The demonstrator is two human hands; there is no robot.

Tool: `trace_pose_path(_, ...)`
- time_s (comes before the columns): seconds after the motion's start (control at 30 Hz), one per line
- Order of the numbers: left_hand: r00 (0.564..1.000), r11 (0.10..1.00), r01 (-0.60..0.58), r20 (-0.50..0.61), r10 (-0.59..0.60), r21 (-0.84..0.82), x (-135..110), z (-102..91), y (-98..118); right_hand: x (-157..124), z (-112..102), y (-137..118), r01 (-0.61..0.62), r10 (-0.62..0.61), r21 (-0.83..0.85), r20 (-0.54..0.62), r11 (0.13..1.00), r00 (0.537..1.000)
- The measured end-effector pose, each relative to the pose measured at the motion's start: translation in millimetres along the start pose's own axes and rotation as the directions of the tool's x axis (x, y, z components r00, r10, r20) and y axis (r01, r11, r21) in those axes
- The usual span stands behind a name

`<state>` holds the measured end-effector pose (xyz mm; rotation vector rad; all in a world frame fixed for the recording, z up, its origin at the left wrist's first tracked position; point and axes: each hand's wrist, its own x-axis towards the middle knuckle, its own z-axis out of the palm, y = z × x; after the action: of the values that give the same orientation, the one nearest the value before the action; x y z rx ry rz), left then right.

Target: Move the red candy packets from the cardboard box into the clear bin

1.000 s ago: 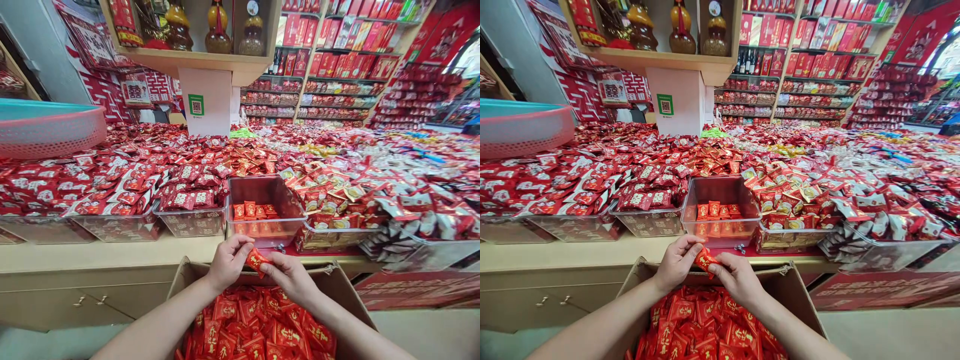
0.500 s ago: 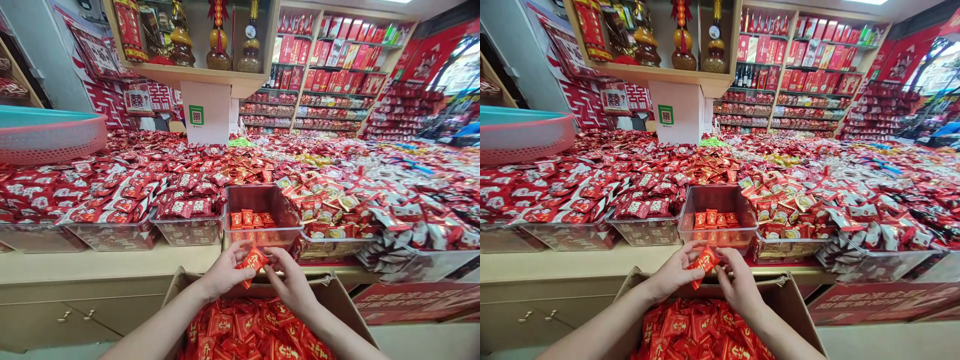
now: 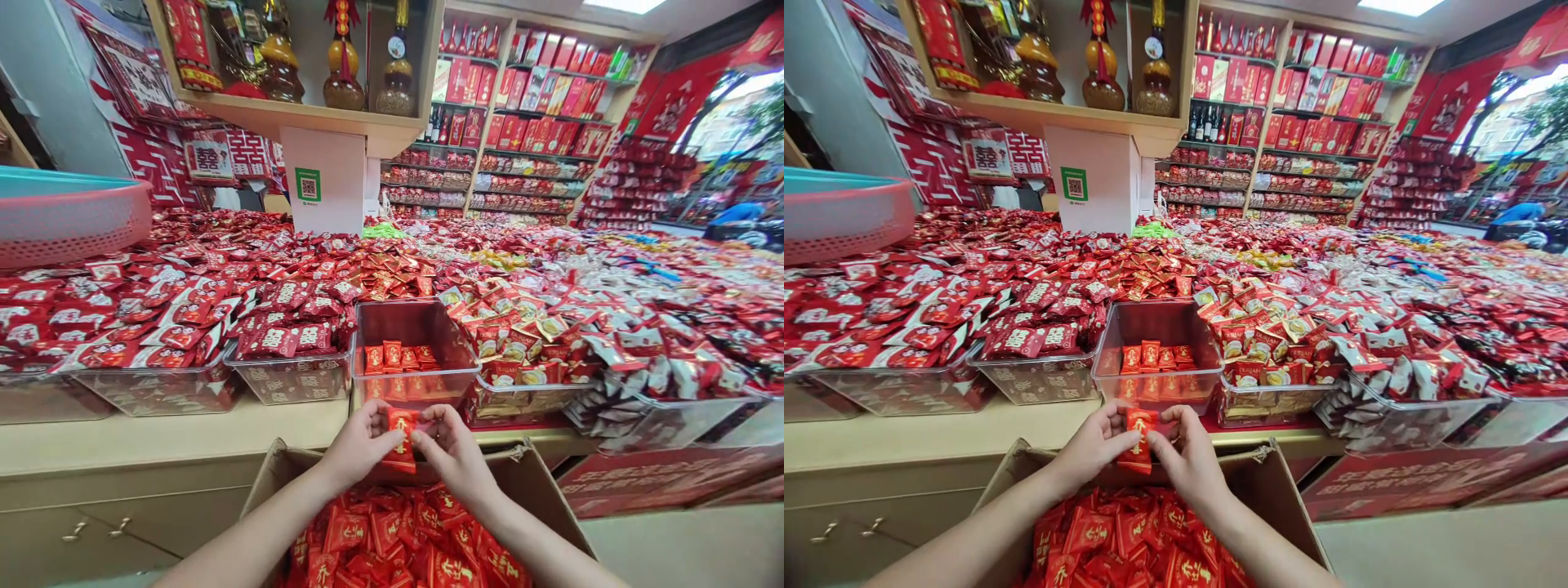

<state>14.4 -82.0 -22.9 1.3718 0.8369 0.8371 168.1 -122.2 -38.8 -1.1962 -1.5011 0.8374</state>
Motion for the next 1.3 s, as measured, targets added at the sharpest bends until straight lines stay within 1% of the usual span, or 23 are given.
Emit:
trace_pose_path(0.03, 0.999, 1.0, 0.001, -0.032, -0.001, -0.011, 1, -0.4, -2, -2, 1, -2, 0.098, -0.097, -0.122, 0.013, 0.988, 0.995)
trace_pose_path(0.07, 0.999, 1.0, 0.005, -0.052, -0.006, -0.02, 2, -0.6, -4, -4, 1, -4, 0.205, -0.195, -0.239, 0.063, 0.949, 0.979)
trace_pose_path(0.1, 0.998, 1.0, 0.012, -0.062, -0.013, -0.024, 3, -0.5, -5, -5, 3, -6, 0.303, -0.274, -0.335, 0.134, 0.892, 0.952)
trace_pose_path(0.13, 0.998, 0.999, 0.023, -0.064, -0.025, -0.023, 3, -0.3, -6, -7, 4, -6, 0.382, -0.325, -0.407, 0.203, 0.83, 0.924)
trace_pose_path(0.2, 0.997, 0.998, 0.058, -0.052, -0.059, -0.021, 3, 0.3, -6, -8, 5, -6, 0.471, -0.37, -0.511, 0.292, 0.719, 0.882)
trace_pose_path(0.27, 0.993, 0.993, 0.109, -0.038, -0.11, -0.04, 2, 0.8, -4, -10, 4, -5, 0.516, -0.396, -0.587, 0.332, 0.624, 0.856)
trace_pose_path(0.33, 0.987, 0.982, 0.162, -0.003, -0.163, -0.095, 1, 0.5, 0, -12, -1, -8, 0.542, -0.439, -0.618, 0.328, 0.57, 0.836)
trace_pose_path(0.43, 0.977, 0.964, 0.214, 0.034, -0.211, -0.156, 0, -0.9, 1, -6, -18, -28, 0.517, -0.52, -0.636, 0.205, 0.573, 0.829)
trace_pose_path(0.5, 0.976, 0.968, 0.217, 0.053, -0.212, -0.126, 1, -1.4, -2, 10, -29, -48, 0.465, -0.534, -0.678, 0.124, 0.57, 0.836)
trace_pose_path(0.53, 0.976, 0.973, 0.211, 0.066, -0.206, -0.094, 1, -1.4, -4, 23, -33, -59, 0.434, -0.519, -0.714, 0.116, 0.549, 0.847)
trace_pose_path(0.57, 0.977, 0.978, 0.2, 0.084, -0.195, -0.056, 2, -1.3, -6, 39, -35, -68, 0.393, -0.479, -0.762, 0.125, 0.515, 0.869)
trace_pose_path(0.6, 0.978, 0.983, 0.185, 0.1, -0.182, -0.017, 2, -1.0, -8, 58, -36, -74, 0.366, -0.418, -0.811, 0.166, 0.458, 0.893)
trace_pose_path(0.63, 0.98, 0.986, 0.167, 0.107, -0.168, 0.018, 3, -0.6, -9, 78, -34, -77, 0.346, -0.33, -0.856, 0.223, 0.383, 0.917)
trace_pose_path(0.67, 0.982, 0.987, 0.15, 0.112, -0.154, 0.051, 3, -0.3, -9, 99, -30, -77, 0.351, -0.224, -0.889, 0.292, 0.295, 0.93)
trace_pose_path(0.7, 0.983, 0.988, 0.135, 0.114, -0.144, 0.08, 2, -0.1, -10, 119, -26, -74, 0.379, -0.11, -0.901, 0.363, 0.211, 0.925)
trace_pose_path(0.73, 0.984, 0.987, 0.122, 0.115, -0.134, 0.106, 2, -0.1, -10, 137, -21, -68, 0.413, -0.006, -0.899, 0.416, 0.143, 0.909)
trace_pose_path(0.77, 0.985, 0.986, 0.112, 0.117, -0.127, 0.127, 1, -0.2, -10, 152, -17, -60, 0.443, 0.058, -0.889, 0.451, 0.116, 0.89)
trace_pose_path(0.83, 0.984, 0.983, 0.101, 0.129, -0.121, 0.151, 0, -0.9, -11, 174, -10, -41, 0.496, 0.145, -0.863, 0.505, 0.096, 0.851)
trace_pose_path(0.9, 0.983, 0.983, 0.089, 0.143, -0.112, 0.162, 0, -1.8, -14, 185, -6, -24, 0.536, 0.199, -0.839, 0.544, 0.095, 0.815)
trace_pose_path(1.0, 0.984, 0.979, 0.057, 0.155, -0.088, 0.196, -1, -3.0, -19, 189, -4, -8, 0.584, 0.267, -0.807, 0.584, 0.088, 0.766)
trace_pose_path(1.13, 0.986, 0.961, 0.029, 0.148, -0.073, 0.275, 0, -3.7, -22, 187, -2, -3, 0.628, 0.354, -0.772, 0.617, 0.097, 0.703)
trace_pose_path(1.2, 0.988, 0.953, 0.012, 0.145, -0.059, 0.304, 0, -3.9, -22, 187, -1, -2, 0.634, 0.381, -0.767, 0.618, 0.1, 0.688)
trace_pose_path(1.3, 0.99, 0.94, -0.015, 0.136, -0.034, 0.341, -1, -4.1, -22, 189, -2, 2, 0.625, 0.387, -0.774, 0.608, 0.099, 0.693)
